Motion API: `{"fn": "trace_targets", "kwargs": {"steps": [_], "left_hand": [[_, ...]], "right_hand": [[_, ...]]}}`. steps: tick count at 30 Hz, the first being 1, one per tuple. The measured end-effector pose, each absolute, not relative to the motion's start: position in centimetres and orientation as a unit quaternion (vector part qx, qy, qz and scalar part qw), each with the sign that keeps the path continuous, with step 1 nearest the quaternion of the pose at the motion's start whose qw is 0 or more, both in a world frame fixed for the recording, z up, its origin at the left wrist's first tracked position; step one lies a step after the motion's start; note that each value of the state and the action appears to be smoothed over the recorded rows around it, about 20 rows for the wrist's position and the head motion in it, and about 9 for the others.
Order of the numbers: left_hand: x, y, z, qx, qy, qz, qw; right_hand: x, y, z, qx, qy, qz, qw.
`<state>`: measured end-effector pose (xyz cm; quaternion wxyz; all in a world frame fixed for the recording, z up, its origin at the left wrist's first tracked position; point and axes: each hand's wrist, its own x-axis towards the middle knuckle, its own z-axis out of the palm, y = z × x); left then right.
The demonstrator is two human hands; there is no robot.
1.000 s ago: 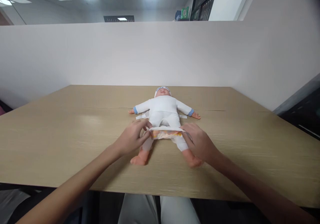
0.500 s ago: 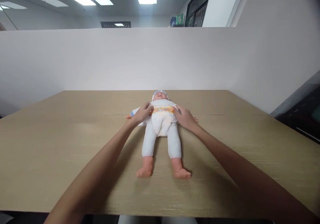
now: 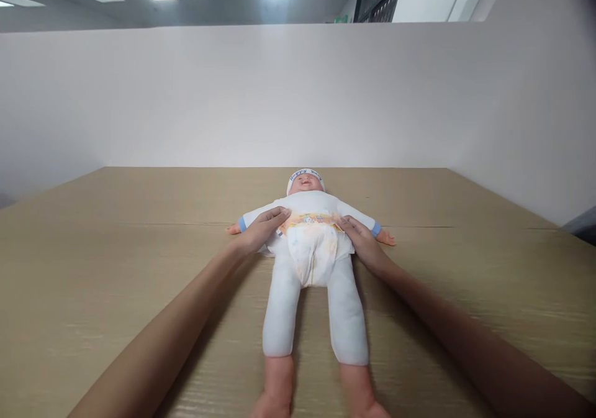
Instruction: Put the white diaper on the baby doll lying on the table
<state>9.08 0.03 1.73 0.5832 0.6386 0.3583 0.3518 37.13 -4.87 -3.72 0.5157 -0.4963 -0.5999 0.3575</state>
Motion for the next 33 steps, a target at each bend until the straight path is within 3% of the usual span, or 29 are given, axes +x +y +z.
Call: {"fn": "trace_targets", "kwargs": {"steps": [11, 17, 21, 27, 33], "left_hand": [[8.2, -0.5, 1.4, 0.590, 0.316, 0.317, 0.672], [8.2, -1.4, 2.8, 0.634, 0.363, 0.322, 0.602], [8.0, -1.6, 4.1, 0.699, 0.431, 0.303, 0.484], [10.9, -4.8, 7.9, 0.819, 0.427, 0.347, 0.165], [17.5, -7.8, 10.1, 0.917, 0.291, 0.267, 0.060]], "right_hand": [[36.5, -6.6, -3.6, -0.514, -0.597, 0.327, 0.522], [39.6, -9.9, -4.5, -0.569, -0.643, 0.157, 0.487], [42.0, -11.8, -5.0, -0.598, -0.677, 0.061, 0.424], [42.2, -11.4, -5.2, -0.650, -0.657, 0.053, 0.377], [42.0, -11.1, -5.1, -0.685, -0.624, 0.072, 0.369]]}}
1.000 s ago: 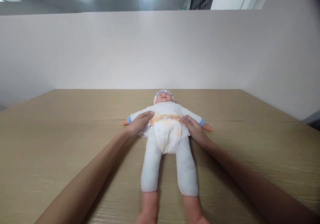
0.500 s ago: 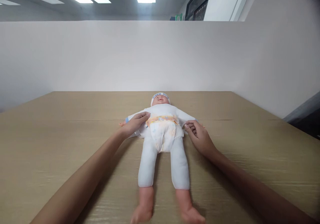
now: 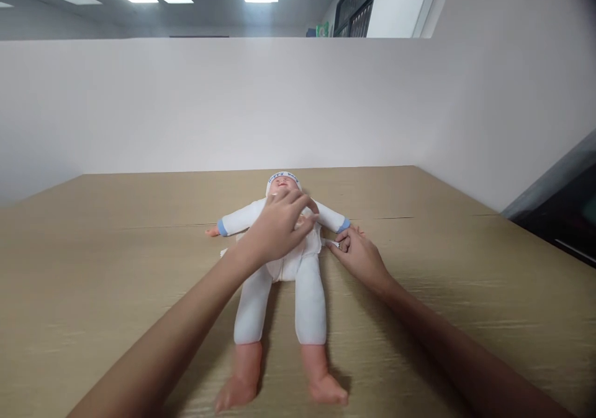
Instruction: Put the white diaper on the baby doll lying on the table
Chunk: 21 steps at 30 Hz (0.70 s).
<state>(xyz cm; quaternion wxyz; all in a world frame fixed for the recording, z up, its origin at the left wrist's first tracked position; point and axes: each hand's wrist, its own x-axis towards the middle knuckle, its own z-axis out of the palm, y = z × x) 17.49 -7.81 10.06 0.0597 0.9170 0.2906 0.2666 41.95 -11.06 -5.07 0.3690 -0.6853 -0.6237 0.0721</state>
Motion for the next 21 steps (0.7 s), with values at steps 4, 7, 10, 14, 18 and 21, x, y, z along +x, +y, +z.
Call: {"fn": "trace_targets", "kwargs": {"steps": [4, 7, 10, 14, 18, 21], "left_hand": [[19.7, -6.5, 8.5, 0.941, 0.296, 0.163, 0.026], [19.8, -5.7, 7.1, 0.936, 0.317, 0.156, -0.002], [19.5, -5.6, 6.3, 0.932, 0.319, 0.173, 0.006], [19.4, -5.7, 6.2, 0.929, 0.323, 0.181, 0.016], [19.5, -5.8, 6.3, 0.926, 0.333, 0.176, 0.009], [19.5, -5.9, 6.3, 0.926, 0.340, 0.166, 0.005]], "right_hand": [[42.3, -11.1, -4.9, -0.698, -0.603, 0.117, 0.367], [42.6, -11.3, -4.9, -0.676, -0.617, 0.161, 0.369], [42.8, -11.5, -4.4, -0.620, -0.633, 0.236, 0.400], [42.5, -11.6, -3.1, -0.531, -0.623, 0.340, 0.463], [41.9, -11.0, -2.4, -0.505, -0.575, 0.385, 0.515], [41.4, -10.2, -2.8, -0.480, -0.553, 0.414, 0.540]]}}
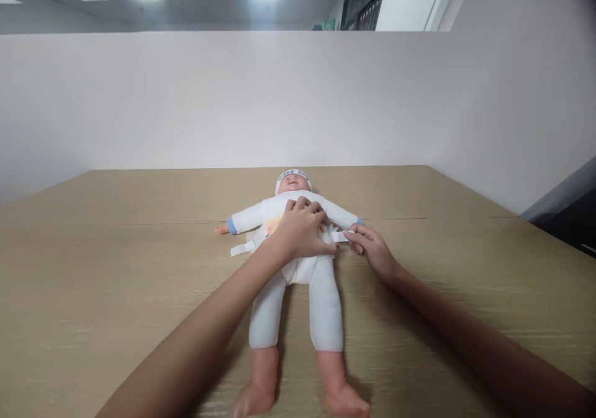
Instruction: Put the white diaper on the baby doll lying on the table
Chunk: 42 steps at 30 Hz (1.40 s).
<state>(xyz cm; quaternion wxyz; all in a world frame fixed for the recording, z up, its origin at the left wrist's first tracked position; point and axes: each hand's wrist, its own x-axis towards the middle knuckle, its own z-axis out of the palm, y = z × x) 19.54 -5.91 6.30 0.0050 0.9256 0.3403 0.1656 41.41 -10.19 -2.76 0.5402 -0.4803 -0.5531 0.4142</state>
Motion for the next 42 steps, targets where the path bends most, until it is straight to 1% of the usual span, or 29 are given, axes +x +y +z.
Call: {"fn": "trace_targets", "kwargs": {"steps": [6, 11, 16, 22, 28, 33, 36, 40, 42], "left_hand": [[19.7, -6.2, 6.3, 0.924, 0.344, 0.169, 0.004], [19.8, -6.3, 6.1, 0.918, 0.348, 0.191, 0.011], [19.9, -6.2, 6.1, 0.919, 0.348, 0.187, 0.015], [20.1, -6.3, 6.3, 0.919, 0.351, 0.178, 0.003], [20.1, -6.4, 6.5, 0.920, 0.356, 0.163, 0.000], [20.1, -6.4, 6.6, 0.921, 0.356, 0.161, -0.003], [20.0, -6.4, 6.5, 0.920, 0.354, 0.166, -0.003], [19.8, -6.3, 6.0, 0.921, 0.352, 0.169, -0.006], [19.8, -6.2, 5.9, 0.922, 0.349, 0.170, -0.004]], "right_hand": [[39.4, -8.7, -3.1, -0.442, -0.541, 0.439, 0.565], [37.7, -7.8, -2.4, -0.424, -0.535, 0.463, 0.565], [37.1, -7.2, -2.5, -0.422, -0.538, 0.464, 0.563], [37.5, -7.7, -2.3, -0.421, -0.554, 0.453, 0.557], [37.1, -7.8, -0.8, -0.451, -0.588, 0.418, 0.526], [36.1, -8.2, -0.6, -0.475, -0.572, 0.388, 0.544], [36.1, -9.5, -0.7, -0.478, -0.608, 0.320, 0.547], [36.8, -11.7, -0.8, -0.441, -0.716, 0.144, 0.521], [37.3, -12.1, -1.0, -0.419, -0.743, 0.122, 0.507]]}}
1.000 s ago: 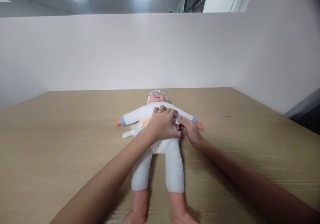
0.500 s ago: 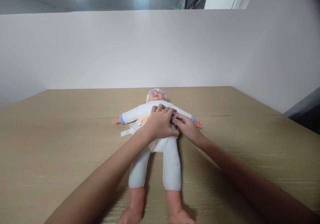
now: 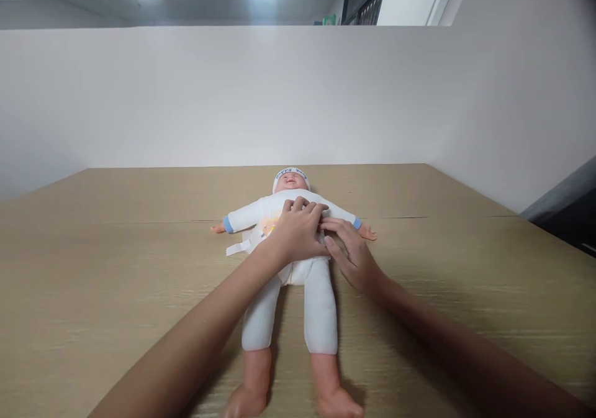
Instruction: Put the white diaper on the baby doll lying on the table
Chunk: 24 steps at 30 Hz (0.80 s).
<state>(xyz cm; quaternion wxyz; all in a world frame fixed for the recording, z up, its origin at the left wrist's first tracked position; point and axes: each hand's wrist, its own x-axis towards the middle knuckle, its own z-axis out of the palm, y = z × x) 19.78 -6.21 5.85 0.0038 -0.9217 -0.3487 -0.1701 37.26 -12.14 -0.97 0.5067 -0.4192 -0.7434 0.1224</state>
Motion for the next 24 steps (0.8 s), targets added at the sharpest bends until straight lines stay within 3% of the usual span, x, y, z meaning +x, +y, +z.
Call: {"fn": "trace_targets", "kwargs": {"steps": [4, 9, 14, 19, 24], "left_hand": [[19.6, -6.6, 6.3, -0.925, -0.334, -0.180, -0.013], [16.4, -8.1, 7.3, -0.910, -0.306, -0.259, -0.108], [8.4, -8.5, 4.0, -0.835, -0.409, -0.345, -0.131], [2.8, -8.1, -0.6, -0.773, -0.530, -0.324, -0.126], [2.8, -7.9, -0.9, -0.778, -0.563, -0.264, -0.085]], "right_hand": [[37.9, -12.0, -1.4, -0.403, -0.756, 0.144, 0.495], [38.2, -11.8, -1.4, -0.381, -0.768, 0.162, 0.489], [38.2, -11.8, -1.6, -0.375, -0.768, 0.166, 0.493], [37.8, -12.0, -2.0, -0.395, -0.767, 0.125, 0.490], [35.0, -12.1, 1.1, -0.422, -0.777, 0.073, 0.461]]}}
